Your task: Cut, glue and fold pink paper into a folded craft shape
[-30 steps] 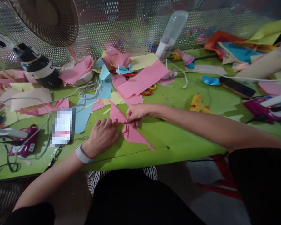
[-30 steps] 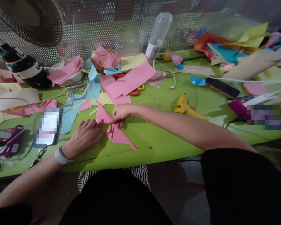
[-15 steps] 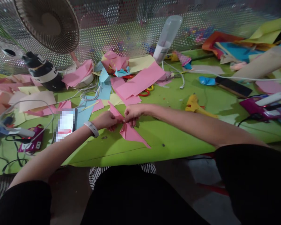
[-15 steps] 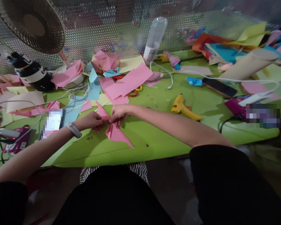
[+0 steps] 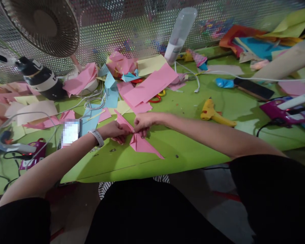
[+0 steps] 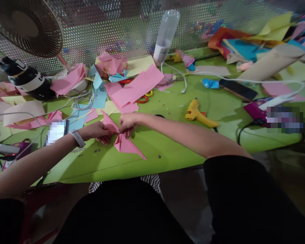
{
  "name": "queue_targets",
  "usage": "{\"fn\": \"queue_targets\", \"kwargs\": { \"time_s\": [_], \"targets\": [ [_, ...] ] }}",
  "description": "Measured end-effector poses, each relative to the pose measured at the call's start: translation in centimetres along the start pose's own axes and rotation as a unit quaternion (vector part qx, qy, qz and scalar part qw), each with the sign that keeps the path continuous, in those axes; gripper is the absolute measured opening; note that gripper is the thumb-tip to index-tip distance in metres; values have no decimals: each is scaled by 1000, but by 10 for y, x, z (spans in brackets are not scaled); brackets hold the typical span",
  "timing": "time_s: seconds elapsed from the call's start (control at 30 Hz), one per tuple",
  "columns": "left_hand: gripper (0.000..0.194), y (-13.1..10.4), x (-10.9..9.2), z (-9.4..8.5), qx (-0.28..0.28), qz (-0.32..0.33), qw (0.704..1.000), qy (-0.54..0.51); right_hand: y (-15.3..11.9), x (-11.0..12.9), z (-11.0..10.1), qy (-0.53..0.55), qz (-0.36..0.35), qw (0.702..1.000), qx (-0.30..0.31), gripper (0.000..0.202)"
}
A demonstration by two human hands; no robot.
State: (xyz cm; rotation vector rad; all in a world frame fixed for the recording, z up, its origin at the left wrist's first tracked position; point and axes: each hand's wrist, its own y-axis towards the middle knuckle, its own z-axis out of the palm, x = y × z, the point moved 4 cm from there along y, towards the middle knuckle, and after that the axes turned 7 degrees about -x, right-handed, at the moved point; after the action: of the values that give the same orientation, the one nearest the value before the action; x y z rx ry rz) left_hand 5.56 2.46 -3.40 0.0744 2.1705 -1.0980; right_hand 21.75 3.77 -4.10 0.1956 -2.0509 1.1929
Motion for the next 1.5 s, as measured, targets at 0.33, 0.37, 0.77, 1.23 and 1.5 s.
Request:
{"fn": "queue_targets", "kwargs": {
  "time_s": [0.33, 0.37, 0.77, 1.23, 1.5],
  "targets": [
    [47, -4, 6, -4, -6, -12, 1000, 17, -5, 3, 0, -13, 4, 1000, 0, 29],
    [49, -5, 8, -5, -6, -11, 1000, 25, -5, 3, 1, -11, 2, 1000, -1, 30],
    [53, -20, 28, -14, -32, -25, 999, 35, 1, -6, 0, -4, -4, 1000, 0, 38],
    [49, -23, 28, -14, -47, -28, 998, 28, -6, -3, 0, 0, -1, 1000, -14, 27],
    [50, -55, 11, 9, -234, 120, 939, 223, -7, -3, 0, 5, -7, 1000, -16, 26]
  ]
}}
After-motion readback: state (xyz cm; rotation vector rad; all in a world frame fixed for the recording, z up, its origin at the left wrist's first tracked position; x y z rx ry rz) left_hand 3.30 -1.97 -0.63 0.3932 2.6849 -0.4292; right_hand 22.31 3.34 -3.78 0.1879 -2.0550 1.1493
